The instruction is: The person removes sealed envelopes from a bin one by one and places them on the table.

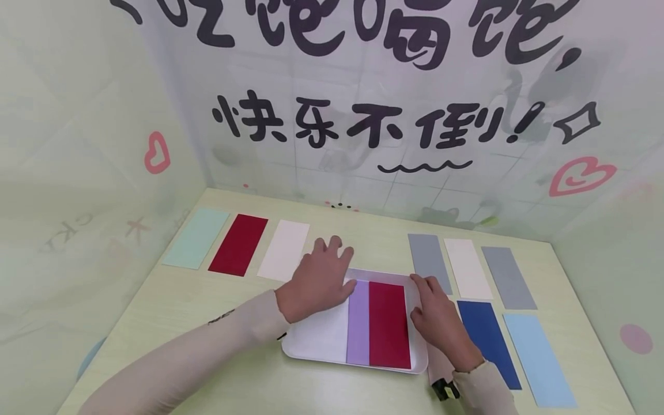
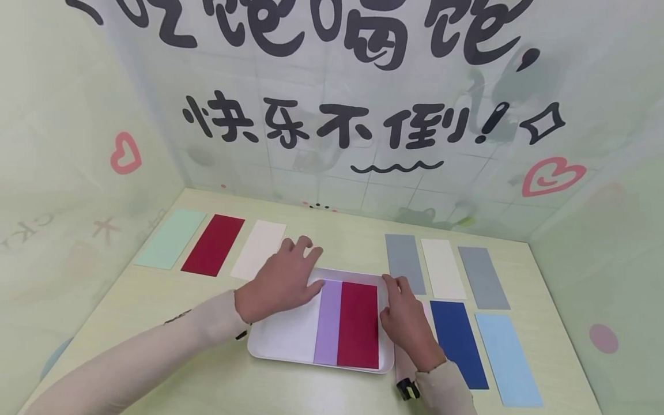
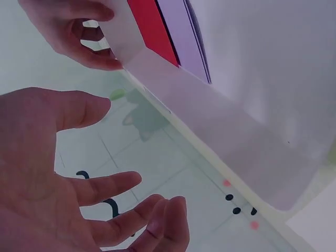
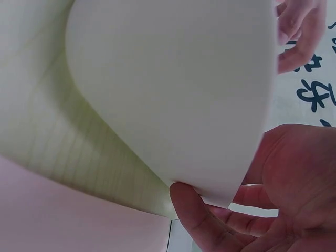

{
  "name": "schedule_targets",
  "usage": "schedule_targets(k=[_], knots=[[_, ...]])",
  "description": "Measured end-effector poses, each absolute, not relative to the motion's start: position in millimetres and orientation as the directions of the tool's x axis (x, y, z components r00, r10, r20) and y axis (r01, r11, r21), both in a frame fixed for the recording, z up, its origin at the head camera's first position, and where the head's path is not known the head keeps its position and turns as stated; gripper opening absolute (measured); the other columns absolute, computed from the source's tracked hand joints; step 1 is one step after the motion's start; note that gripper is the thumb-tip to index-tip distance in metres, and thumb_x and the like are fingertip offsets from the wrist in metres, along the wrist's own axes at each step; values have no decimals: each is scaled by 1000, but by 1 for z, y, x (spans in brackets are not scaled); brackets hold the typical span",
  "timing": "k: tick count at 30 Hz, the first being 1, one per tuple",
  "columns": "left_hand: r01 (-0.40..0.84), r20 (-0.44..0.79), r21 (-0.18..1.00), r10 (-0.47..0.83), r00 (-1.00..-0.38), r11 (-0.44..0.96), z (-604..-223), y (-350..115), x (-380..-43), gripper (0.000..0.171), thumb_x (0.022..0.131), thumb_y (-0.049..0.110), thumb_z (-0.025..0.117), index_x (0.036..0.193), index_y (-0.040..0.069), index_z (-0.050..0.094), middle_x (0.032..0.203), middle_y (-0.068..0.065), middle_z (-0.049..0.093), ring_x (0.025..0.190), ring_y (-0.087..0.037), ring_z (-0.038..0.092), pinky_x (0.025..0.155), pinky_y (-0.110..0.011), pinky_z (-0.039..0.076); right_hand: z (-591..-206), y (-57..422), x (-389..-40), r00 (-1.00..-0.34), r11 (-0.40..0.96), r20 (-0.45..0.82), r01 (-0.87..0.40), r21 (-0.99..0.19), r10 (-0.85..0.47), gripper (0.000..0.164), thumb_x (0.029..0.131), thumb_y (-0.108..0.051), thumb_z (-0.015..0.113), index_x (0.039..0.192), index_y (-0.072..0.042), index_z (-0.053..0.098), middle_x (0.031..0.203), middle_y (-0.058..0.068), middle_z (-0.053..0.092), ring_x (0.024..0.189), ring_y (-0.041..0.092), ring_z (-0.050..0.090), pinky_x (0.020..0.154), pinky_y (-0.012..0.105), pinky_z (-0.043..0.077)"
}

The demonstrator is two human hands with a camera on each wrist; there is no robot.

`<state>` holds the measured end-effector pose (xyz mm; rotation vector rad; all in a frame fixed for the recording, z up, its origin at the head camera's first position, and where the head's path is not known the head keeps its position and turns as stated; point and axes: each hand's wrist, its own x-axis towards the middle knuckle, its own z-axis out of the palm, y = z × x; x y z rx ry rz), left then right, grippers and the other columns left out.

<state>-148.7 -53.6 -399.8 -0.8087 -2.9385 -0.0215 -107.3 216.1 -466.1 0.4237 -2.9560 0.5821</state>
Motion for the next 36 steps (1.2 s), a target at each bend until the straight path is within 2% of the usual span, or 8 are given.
schedule_targets(k=[4,9,12,19,25,31,36], knots=[[602,84,-7,600,-795,798,-398,-41,-141,56,91,47,62,134,11,57,130,-13,50,103,-30,53,60,-33,54,-465,216,-107,-955,888,152,-292,-354,-254,63,81,3,69,140,3,46,120,18,51,77,18,58,57,26,50],[737,73,-38,737,-672,675,-402,-27,-135,53,90,47,65,133,16,58,133,-6,50,104,-25,52,64,-29,54,-465,217,-107,-955,889,152,-293,-353,-254,64,80,3,70,140,3,46,119,18,51,78,19,58,59,27,52],[795,38,-67,798,-602,603,-406,-19,-132,56,88,48,66,134,18,56,134,-4,50,107,-22,51,70,-28,53,-465,217,-107,-955,888,151,-293,-356,-255,64,80,3,70,139,3,46,119,18,51,80,20,59,61,30,55],[875,-59,-120,876,-478,469,-415,-5,-132,61,84,51,72,136,25,56,136,0,49,120,-20,46,86,-32,50,-464,217,-107,-957,882,142,-288,-373,-252,65,79,3,71,139,3,46,119,18,51,81,22,61,64,33,57],[925,-96,-120,923,-372,361,-424,6,-133,54,83,41,76,133,32,57,132,4,51,121,-17,44,98,-30,41,-463,216,-107,-963,883,123,-269,-383,-240,67,79,2,72,140,2,46,120,18,51,81,22,61,65,35,57],[945,-104,-175,949,-298,277,-428,13,-135,56,84,40,76,136,35,56,135,7,50,120,-14,45,98,-27,41,-463,216,-108,-963,885,123,-270,-378,-241,66,80,0,71,140,2,46,120,18,51,82,22,61,65,36,57],[948,-130,-188,951,-282,255,-434,19,-137,58,85,40,77,139,40,55,139,9,49,124,-13,44,100,-27,40,-463,215,-107,-964,886,120,-264,-380,-236,66,79,-1,73,140,2,46,120,18,51,83,23,62,66,37,58]])
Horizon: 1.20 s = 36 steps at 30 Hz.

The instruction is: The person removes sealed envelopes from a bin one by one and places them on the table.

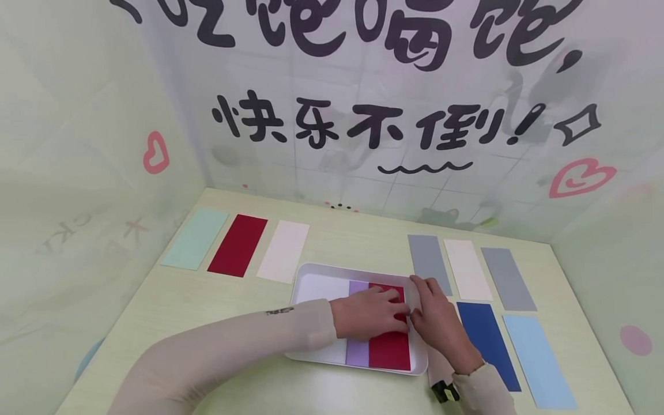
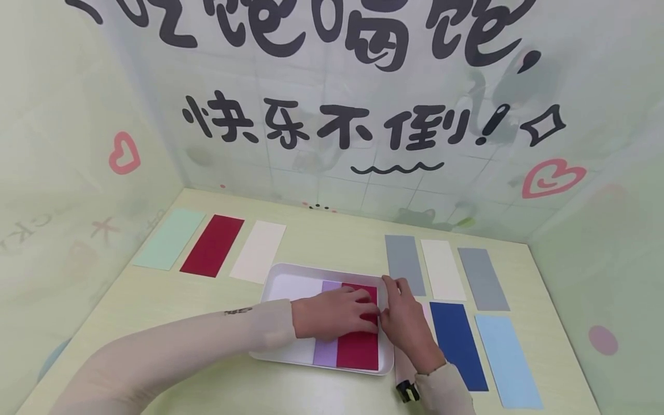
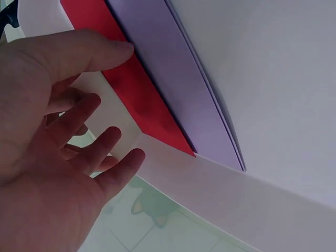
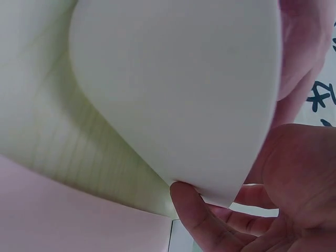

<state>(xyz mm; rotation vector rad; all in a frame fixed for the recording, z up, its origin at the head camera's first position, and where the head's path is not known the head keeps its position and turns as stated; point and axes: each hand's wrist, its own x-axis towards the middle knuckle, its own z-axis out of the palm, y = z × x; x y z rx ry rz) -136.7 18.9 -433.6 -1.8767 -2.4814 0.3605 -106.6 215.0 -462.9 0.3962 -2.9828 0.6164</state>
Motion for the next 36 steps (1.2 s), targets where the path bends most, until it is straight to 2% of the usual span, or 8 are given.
schedule_targets(k=[9,17,28,36], knots=[[957,-205,-171,941,-268,235,-437,25,-140,75,79,39,82,146,40,47,149,10,43,135,-15,38,103,-28,39,-464,214,-107,-971,888,90,-238,-393,-221,67,80,-3,73,141,2,45,121,17,51,85,23,61,67,36,57],[958,-213,-200,945,-248,206,-436,26,-143,68,82,41,79,143,41,49,142,14,49,131,-11,40,104,-31,37,-465,214,-108,-971,889,93,-238,-392,-219,67,81,-2,72,142,1,45,122,17,51,91,28,62,70,39,58],[924,-192,-361,959,-206,126,-437,27,-149,59,84,47,73,138,42,50,135,17,51,122,-8,45,101,-28,36,-465,216,-107,-967,888,114,-254,-384,-227,63,82,-1,70,140,2,46,119,18,51,86,25,62,66,37,57],[921,-224,-380,957,-184,88,-436,27,-151,63,79,51,75,136,41,51,134,16,50,119,-8,44,101,-28,35,-465,215,-107,-967,888,117,-253,-384,-225,63,82,-1,69,140,2,47,119,18,52,85,25,62,65,36,57]])
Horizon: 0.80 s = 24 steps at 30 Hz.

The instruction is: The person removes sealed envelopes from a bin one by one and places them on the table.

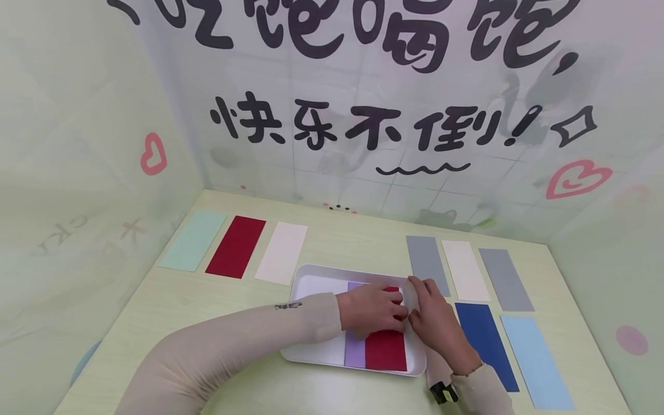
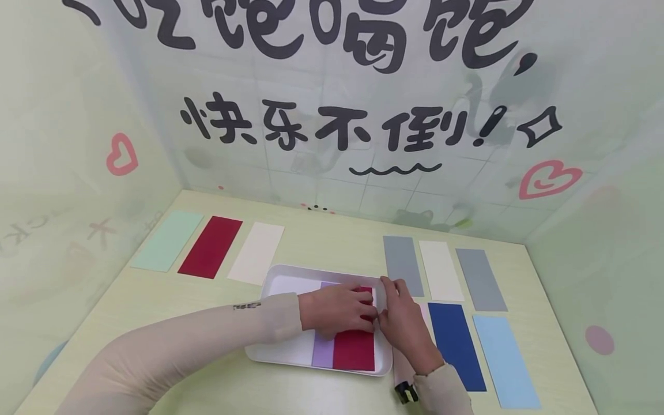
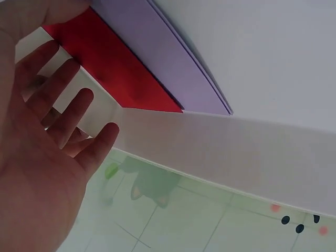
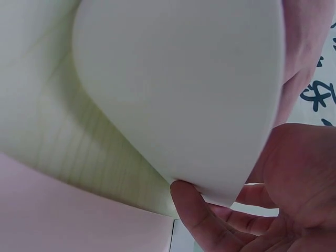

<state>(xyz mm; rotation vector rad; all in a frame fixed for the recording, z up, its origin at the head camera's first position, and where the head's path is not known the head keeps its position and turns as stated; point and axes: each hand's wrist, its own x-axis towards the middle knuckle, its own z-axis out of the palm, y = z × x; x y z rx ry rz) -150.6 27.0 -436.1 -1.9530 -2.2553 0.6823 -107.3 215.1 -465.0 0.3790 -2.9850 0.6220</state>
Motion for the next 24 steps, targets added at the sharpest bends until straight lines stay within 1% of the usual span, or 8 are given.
schedule_targets(k=[3,7,10,14,19,24], knots=[[933,-245,-352,954,-170,76,-435,27,-151,72,74,51,80,138,41,49,136,15,49,122,-7,43,102,-27,36,-465,215,-108,-969,892,111,-246,-380,-220,64,81,-1,70,141,1,46,119,17,51,85,25,62,65,36,57],[950,-265,-307,953,-143,57,-434,27,-151,79,72,48,83,142,40,46,140,15,46,128,-6,41,104,-25,35,-465,215,-108,-971,893,103,-238,-381,-215,66,80,-1,72,141,0,46,120,17,51,87,27,63,67,38,58],[953,-265,-301,957,-121,37,-434,26,-151,79,74,46,83,143,40,45,141,14,46,130,-6,40,105,-24,34,-465,215,-108,-972,893,101,-236,-383,-214,66,80,-1,72,141,0,46,121,17,51,88,27,63,68,39,58],[950,-259,-313,960,-103,18,-433,25,-151,74,76,46,82,141,39,47,139,13,47,129,-7,41,105,-23,34,-464,215,-108,-972,893,97,-233,-385,-212,66,81,-1,71,141,0,45,121,17,51,89,27,63,69,39,58],[941,-270,-339,958,-98,1,-432,24,-151,73,75,48,82,139,39,48,138,12,48,126,-8,42,103,-23,36,-463,214,-107,-973,893,94,-230,-386,-210,66,81,-1,71,142,0,45,122,18,51,90,29,63,69,40,58],[929,-285,-369,953,-99,-14,-433,22,-151,76,73,49,83,139,39,46,140,11,46,126,-9,42,101,-25,38,-464,214,-106,-970,890,111,-243,-386,-217,64,82,0,71,141,1,46,120,18,52,89,29,63,68,39,58]])
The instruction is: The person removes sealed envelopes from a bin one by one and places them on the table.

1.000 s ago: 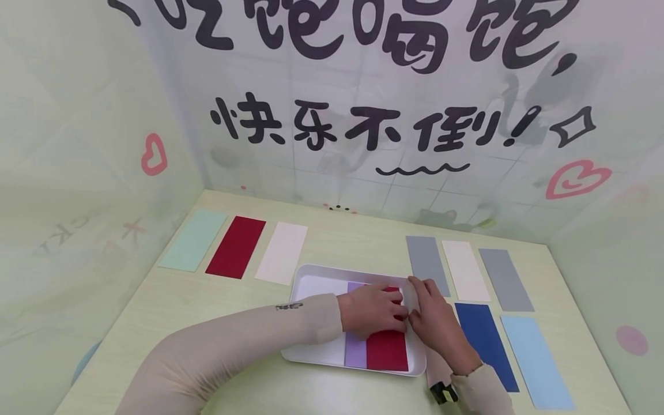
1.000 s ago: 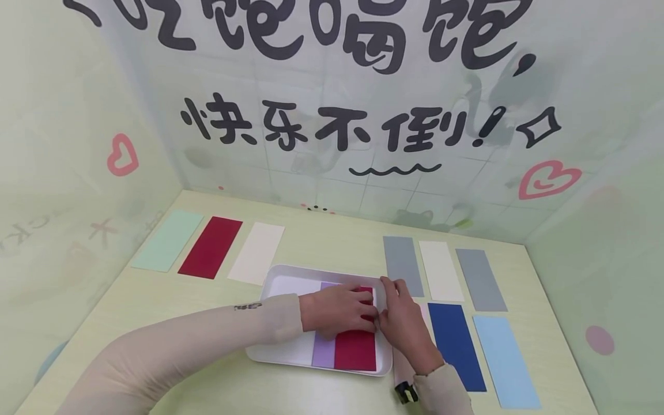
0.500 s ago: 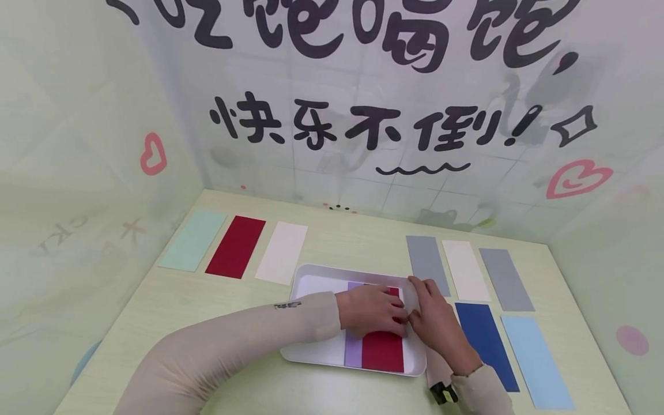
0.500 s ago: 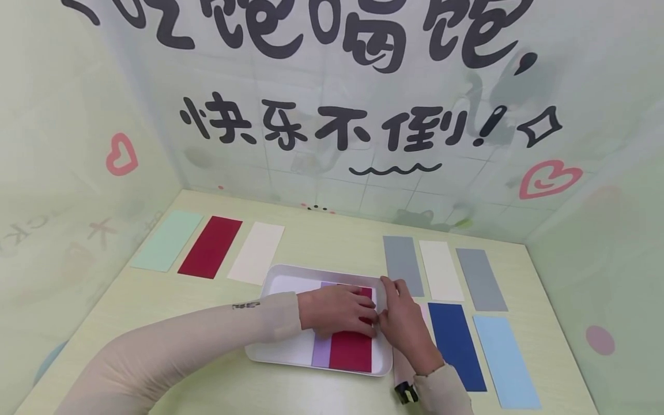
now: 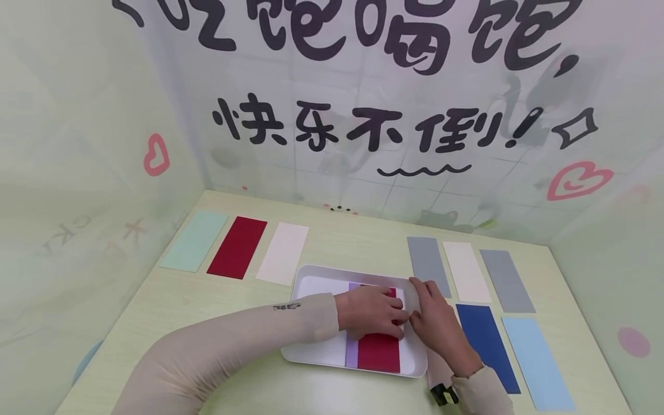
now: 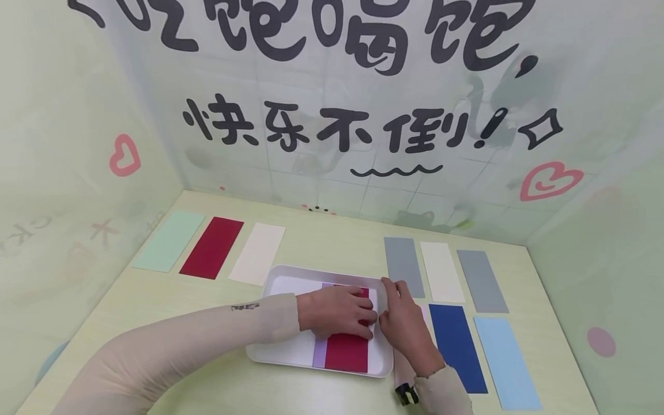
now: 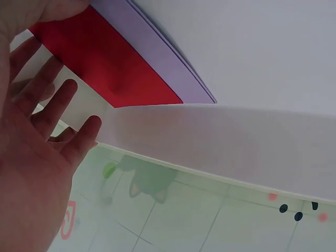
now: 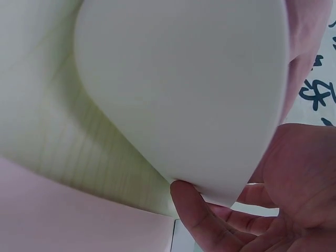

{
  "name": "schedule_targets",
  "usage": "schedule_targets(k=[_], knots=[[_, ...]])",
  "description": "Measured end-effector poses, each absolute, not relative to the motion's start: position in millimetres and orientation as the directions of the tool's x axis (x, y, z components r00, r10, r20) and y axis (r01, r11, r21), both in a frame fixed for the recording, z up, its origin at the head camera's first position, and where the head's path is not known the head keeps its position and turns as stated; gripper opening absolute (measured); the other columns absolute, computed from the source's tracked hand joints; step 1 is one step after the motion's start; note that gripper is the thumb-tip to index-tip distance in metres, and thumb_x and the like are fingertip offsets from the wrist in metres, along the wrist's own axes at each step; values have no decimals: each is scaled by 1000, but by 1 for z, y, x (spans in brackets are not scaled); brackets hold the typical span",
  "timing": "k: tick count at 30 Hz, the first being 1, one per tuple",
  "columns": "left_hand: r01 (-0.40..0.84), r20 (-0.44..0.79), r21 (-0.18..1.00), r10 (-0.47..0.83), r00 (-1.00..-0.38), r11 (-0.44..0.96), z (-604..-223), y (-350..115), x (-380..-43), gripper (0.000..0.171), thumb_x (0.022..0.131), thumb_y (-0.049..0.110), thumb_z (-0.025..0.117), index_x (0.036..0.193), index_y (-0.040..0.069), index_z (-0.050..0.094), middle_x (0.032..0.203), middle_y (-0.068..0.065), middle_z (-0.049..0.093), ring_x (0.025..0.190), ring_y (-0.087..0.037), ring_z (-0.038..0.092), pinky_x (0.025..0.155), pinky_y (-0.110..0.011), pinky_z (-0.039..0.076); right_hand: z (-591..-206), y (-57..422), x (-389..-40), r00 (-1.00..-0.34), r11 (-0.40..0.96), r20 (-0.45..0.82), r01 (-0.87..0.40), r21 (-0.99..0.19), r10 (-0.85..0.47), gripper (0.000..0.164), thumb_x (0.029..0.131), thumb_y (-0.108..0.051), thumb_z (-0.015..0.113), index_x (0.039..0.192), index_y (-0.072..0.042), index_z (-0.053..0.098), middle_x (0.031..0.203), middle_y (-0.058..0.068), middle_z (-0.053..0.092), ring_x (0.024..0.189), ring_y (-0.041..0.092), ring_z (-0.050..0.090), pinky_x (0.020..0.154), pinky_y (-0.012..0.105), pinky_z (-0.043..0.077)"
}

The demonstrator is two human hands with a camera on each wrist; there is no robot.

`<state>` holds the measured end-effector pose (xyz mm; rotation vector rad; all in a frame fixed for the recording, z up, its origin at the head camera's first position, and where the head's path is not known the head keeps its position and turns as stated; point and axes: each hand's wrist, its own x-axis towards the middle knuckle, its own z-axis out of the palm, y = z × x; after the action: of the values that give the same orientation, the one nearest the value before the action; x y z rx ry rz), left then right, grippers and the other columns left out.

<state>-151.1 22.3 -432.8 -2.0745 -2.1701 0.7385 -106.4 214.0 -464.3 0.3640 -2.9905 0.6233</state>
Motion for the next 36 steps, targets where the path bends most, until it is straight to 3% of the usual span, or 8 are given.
schedule_targets(k=[18,36], knots=[[934,-222,-357,970,-95,10,-439,16,-155,74,76,49,79,138,31,43,136,11,47,125,-9,44,107,-32,33,-466,215,-106,-965,892,124,-261,-370,-231,64,82,0,70,141,1,45,120,18,51,76,19,57,61,29,52],[925,-203,-379,973,-107,22,-437,14,-153,75,78,47,78,139,29,39,137,7,45,125,-11,43,105,-32,34,-465,214,-107,-968,895,112,-251,-369,-225,65,82,-1,71,142,1,44,121,18,51,79,21,58,64,33,56]])
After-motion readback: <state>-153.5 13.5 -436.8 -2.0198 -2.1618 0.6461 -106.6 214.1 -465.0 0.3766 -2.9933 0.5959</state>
